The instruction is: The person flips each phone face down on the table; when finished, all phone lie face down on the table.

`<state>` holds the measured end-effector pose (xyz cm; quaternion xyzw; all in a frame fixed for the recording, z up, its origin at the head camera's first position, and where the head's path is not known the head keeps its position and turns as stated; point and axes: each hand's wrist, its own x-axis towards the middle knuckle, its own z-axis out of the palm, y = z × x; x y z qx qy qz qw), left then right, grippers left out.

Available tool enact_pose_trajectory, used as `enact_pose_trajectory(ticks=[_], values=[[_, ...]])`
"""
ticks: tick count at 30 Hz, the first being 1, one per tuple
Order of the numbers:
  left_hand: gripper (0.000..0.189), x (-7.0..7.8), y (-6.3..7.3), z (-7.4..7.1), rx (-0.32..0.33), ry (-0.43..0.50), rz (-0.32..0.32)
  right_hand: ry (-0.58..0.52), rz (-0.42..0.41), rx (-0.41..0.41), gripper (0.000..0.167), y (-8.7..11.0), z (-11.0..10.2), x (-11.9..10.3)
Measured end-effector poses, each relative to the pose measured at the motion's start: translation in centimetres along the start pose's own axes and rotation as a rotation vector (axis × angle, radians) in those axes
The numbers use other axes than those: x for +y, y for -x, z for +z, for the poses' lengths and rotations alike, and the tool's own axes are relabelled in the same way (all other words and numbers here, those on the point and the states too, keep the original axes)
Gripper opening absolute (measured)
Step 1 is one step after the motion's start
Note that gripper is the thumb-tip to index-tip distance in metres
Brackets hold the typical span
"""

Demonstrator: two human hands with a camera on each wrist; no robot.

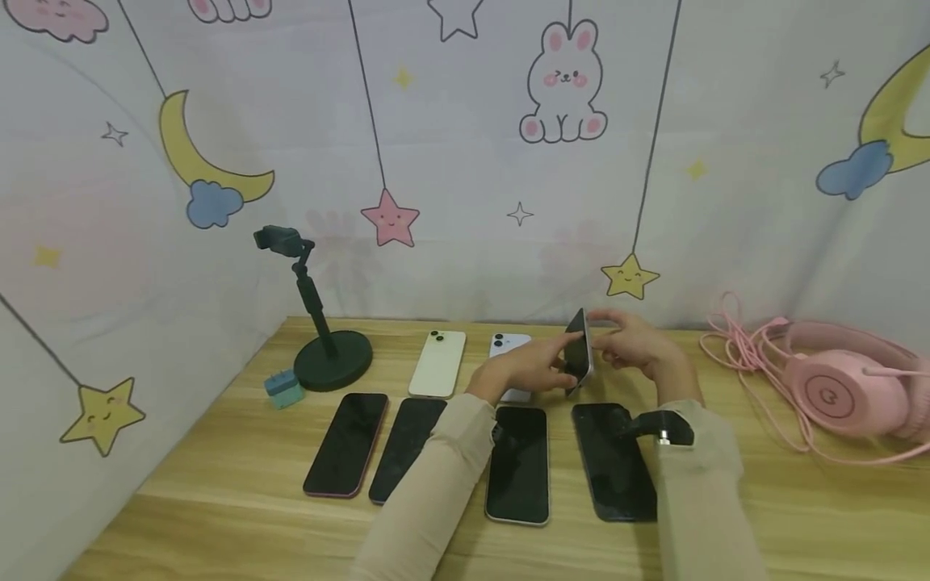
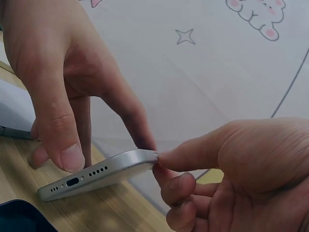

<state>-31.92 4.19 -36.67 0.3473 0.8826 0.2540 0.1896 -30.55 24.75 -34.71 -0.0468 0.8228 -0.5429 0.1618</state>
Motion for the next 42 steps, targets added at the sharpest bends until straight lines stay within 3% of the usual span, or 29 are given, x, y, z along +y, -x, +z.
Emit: enact_pose_trajectory(ticks=[18, 27, 34, 42], values=[[0.080, 0.6, -0.2, 0.2, -0.037, 0.094, 0.079, -0.030, -0.030, -0.005, 0.062, 0.2, 0.2, -0.3], [0.070, 0.5, 0.4, -0.2, 0.003, 0.072, 0.065, -0.019, 0.022, -0.049, 0.062, 0.1, 0.3, 0.1], [0.064, -0.1, 0.7, -0.5, -0.009, 0.166, 0.072, -0.045, 0.055, -0.076, 0.064, 0.2, 0.7, 0.8], [0.060, 0.1, 0.7, -1.0, 0.022, 0.175, 0.065, -0.024, 0.067, -0.075, 0.066, 0.2, 0.5, 0.6]])
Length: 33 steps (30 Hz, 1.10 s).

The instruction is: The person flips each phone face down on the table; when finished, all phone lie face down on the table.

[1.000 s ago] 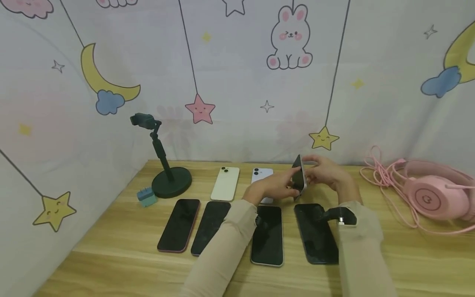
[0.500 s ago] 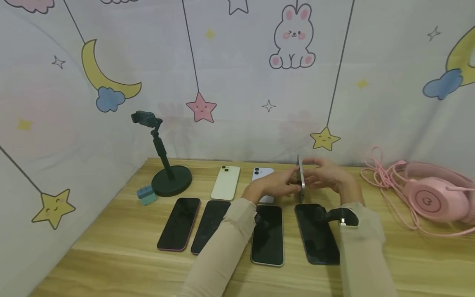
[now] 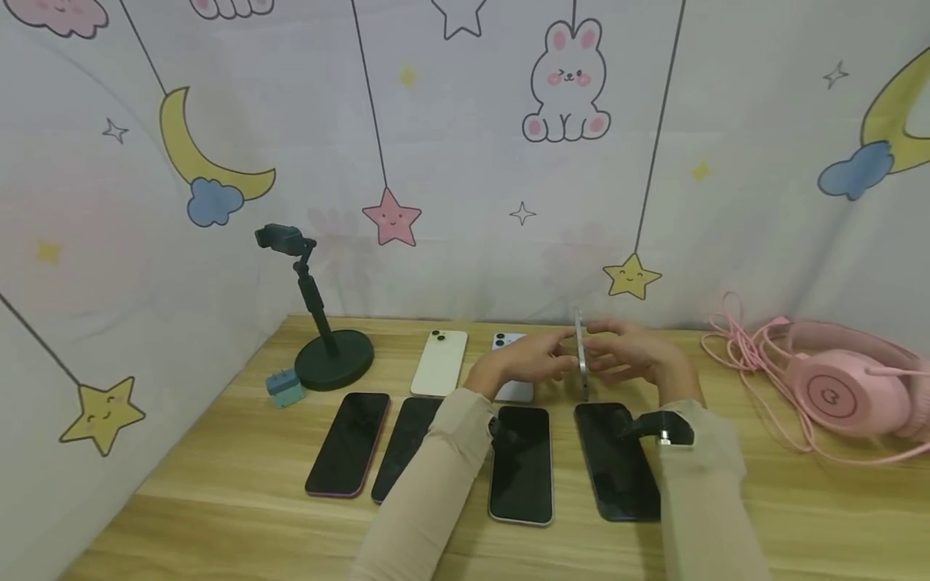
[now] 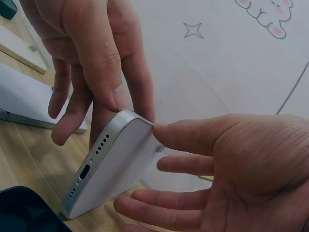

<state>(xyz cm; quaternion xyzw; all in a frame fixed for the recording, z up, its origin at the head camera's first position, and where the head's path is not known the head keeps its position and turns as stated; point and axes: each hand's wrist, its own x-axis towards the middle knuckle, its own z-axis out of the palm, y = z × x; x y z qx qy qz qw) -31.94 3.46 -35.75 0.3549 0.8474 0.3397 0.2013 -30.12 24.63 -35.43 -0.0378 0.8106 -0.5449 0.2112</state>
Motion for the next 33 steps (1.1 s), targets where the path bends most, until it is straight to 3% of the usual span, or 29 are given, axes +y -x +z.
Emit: enact_pose_trajectory(ticks=[9, 22, 33], values=[[0.067, -0.2, 0.3, -0.8, 0.017, -0.085, 0.004, 0.015, 0.010, -0.050, 0.064, -0.5, 0.6, -0.1], [0.060, -0.3, 0.7, -1.1, 0.031, -0.116, 0.020, 0.044, 0.039, -0.025, 0.062, -0.4, 0.7, 0.2], [0.061, -0.8, 0.2, -0.9, 0.022, -0.110, 0.039, 0.042, 0.047, -0.026, 0.060, -0.1, 0.0, 0.7]])
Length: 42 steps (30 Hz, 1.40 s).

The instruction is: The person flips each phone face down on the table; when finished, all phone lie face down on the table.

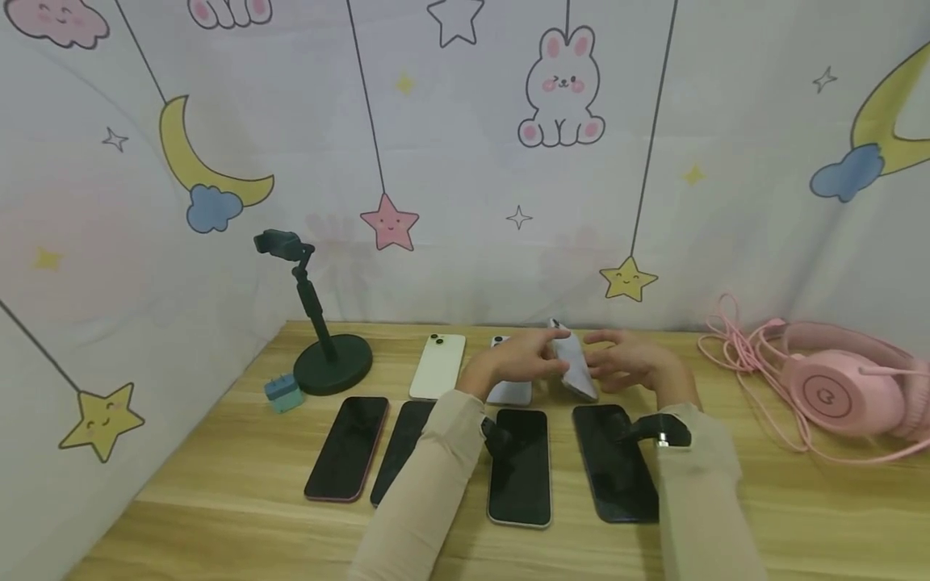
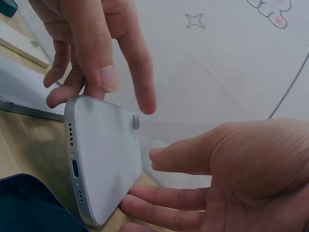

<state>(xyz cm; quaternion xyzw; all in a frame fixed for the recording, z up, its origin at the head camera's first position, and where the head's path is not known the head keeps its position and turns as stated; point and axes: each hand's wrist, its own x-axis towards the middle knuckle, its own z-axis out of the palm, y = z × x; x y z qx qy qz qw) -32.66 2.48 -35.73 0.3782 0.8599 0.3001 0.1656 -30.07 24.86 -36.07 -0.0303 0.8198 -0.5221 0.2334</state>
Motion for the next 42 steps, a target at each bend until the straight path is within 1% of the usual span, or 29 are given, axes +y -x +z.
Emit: enact_pose_trajectory(ticks=[3, 7, 10, 16, 19, 23, 26, 30, 33, 36, 40, 42], values=[[0.061, 0.0, -0.1, 0.1, -0.022, -0.016, -0.024, -0.005, 0.005, 0.006, 0.059, 0.0, -0.1, 0.0], [0.062, 0.2, 0.0, 0.2, -0.057, -0.058, -0.087, -0.015, 0.015, 0.018, 0.058, 0.1, 0.0, 0.2], [0.062, 0.4, 0.1, 0.3, -0.057, -0.088, -0.113, -0.018, 0.017, 0.028, 0.057, 0.1, -0.1, 0.3], [0.063, 0.5, 0.0, 0.5, -0.052, -0.083, -0.107, -0.005, 0.023, 0.030, 0.058, 0.2, -0.5, 0.4], [0.063, 0.4, -0.1, 0.6, -0.055, -0.087, -0.100, -0.021, 0.031, 0.033, 0.059, 0.3, -0.6, 0.5], [0.062, 0.4, -0.1, 0.6, -0.075, -0.088, -0.099, -0.037, 0.017, 0.032, 0.059, 0.4, -0.5, 0.9], [0.061, 0.5, -0.1, 0.6, -0.082, -0.095, -0.106, -0.027, -0.001, 0.027, 0.058, 0.4, -0.7, 1.1], [0.061, 0.9, -0.1, 0.5, -0.081, -0.089, -0.112, -0.008, 0.006, 0.040, 0.058, 0.5, -1.0, 1.1], [0.060, 1.1, -0.1, 0.4, -0.087, -0.076, -0.101, 0.001, 0.020, 0.059, 0.057, 0.5, -1.2, 1.0], [0.058, 1.2, -0.1, 0.5, -0.095, -0.073, -0.101, -0.001, 0.018, 0.060, 0.057, 0.7, -1.3, 1.0], [0.057, 1.3, 0.0, 0.6, -0.107, -0.078, -0.124, -0.014, 0.021, 0.051, 0.059, 0.8, -1.1, 1.2], [0.056, 1.4, 0.0, 0.6, -0.108, -0.086, -0.125, -0.017, 0.025, 0.053, 0.059, 1.0, -1.0, 1.3]])
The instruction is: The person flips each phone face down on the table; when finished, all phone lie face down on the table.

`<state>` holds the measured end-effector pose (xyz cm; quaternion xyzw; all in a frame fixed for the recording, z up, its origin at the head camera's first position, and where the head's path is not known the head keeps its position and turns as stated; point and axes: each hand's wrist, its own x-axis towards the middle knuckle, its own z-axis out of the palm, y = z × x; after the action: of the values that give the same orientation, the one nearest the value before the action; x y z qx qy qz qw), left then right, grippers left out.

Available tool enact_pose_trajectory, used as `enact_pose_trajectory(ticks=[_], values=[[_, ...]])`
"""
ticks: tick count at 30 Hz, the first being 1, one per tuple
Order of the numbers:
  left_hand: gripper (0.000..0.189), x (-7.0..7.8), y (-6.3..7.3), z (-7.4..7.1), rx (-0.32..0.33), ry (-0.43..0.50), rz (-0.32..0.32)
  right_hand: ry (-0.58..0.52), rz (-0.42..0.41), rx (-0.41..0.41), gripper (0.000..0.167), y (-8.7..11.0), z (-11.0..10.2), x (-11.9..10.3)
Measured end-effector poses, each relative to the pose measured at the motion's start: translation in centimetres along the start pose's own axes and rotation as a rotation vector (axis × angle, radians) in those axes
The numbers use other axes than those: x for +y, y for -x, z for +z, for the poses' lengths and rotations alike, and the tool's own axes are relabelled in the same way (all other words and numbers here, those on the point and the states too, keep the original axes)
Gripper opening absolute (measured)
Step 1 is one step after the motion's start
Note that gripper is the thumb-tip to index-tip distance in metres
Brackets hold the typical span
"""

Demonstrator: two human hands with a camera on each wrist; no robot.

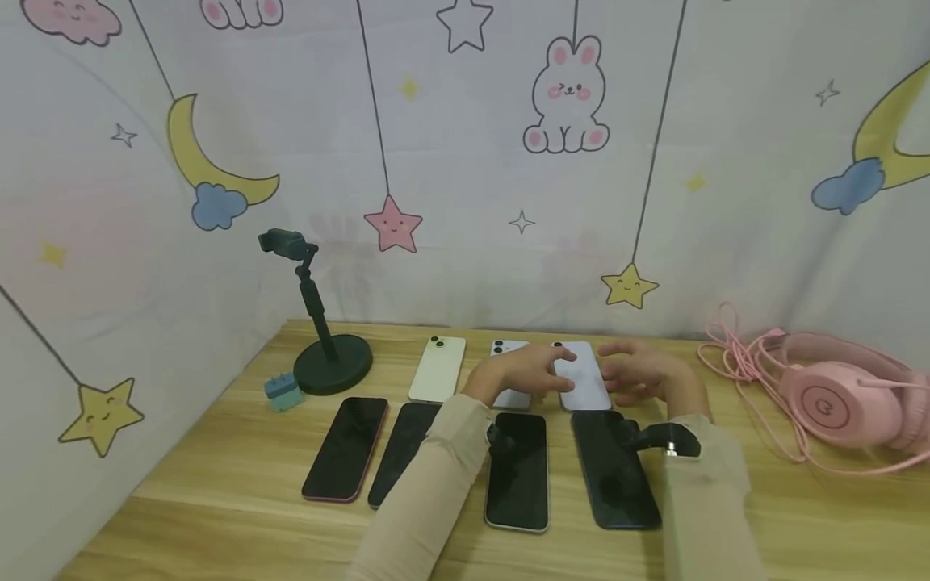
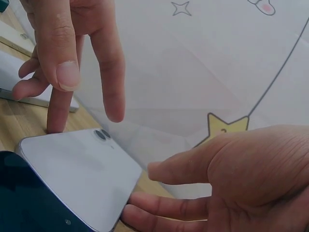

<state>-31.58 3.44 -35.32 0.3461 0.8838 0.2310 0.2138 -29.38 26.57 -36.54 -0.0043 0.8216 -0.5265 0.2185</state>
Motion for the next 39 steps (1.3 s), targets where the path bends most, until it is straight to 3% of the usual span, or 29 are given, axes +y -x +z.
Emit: enact_pose_trajectory(ticks=[15, 24, 31, 39], values=[[0.053, 0.13, -0.22, 0.23, -0.026, 0.015, 0.019, 0.016, 0.022, -0.025, 0.057, 0.10, 0.17, 0.21], [0.051, 0.43, -0.16, 0.23, -0.026, -0.005, 0.027, 0.104, 0.060, -0.050, 0.059, 0.62, -0.39, -0.27], [0.052, 0.17, 0.00, 0.37, -0.035, -0.008, 0.017, 0.087, 0.076, -0.042, 0.052, 0.57, -0.06, -0.36], [0.054, 0.47, 0.02, 0.29, -0.040, -0.001, 0.034, 0.140, 0.098, -0.060, 0.048, 0.67, -0.26, -0.52]])
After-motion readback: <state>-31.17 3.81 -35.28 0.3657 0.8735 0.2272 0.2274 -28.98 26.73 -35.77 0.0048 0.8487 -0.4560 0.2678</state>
